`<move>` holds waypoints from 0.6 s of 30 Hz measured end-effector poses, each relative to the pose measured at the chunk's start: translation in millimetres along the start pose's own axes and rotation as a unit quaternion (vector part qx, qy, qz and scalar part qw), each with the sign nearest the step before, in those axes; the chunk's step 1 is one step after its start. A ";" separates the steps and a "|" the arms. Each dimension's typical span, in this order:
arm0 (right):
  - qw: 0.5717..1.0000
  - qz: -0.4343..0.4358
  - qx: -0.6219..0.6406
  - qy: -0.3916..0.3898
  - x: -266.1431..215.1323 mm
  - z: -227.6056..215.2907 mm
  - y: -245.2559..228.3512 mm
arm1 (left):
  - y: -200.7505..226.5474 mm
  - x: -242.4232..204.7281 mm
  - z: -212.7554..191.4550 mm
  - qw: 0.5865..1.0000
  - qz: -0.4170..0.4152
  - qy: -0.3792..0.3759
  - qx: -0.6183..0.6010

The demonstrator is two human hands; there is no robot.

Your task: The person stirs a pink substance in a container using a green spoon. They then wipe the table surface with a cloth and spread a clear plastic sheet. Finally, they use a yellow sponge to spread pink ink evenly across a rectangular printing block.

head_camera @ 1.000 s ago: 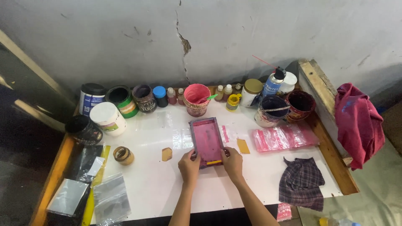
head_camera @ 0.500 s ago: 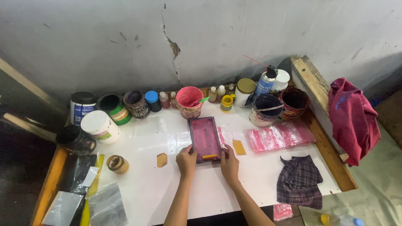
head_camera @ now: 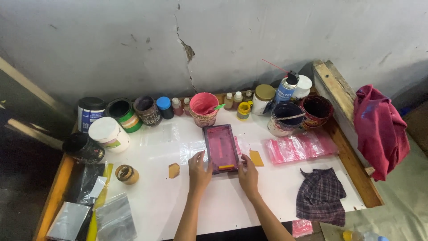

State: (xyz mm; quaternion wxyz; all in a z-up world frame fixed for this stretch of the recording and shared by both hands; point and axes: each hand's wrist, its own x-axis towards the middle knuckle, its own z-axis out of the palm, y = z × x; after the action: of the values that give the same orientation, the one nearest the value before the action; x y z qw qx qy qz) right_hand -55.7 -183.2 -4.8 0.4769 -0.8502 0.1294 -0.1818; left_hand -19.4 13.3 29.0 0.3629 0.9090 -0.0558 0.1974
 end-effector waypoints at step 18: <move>0.860 -0.238 -0.226 -0.391 62.6 -2.8 -32.6 | 22.5 -9.6 9.9 0.993 0.020 -0.077 0.085</move>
State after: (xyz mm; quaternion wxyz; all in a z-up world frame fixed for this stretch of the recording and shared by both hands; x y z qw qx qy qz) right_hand 1.0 -193.3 36.1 0.2253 -0.9406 -0.2370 0.0918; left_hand -30.5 -10.3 33.0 0.2752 0.9476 -0.0851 0.1383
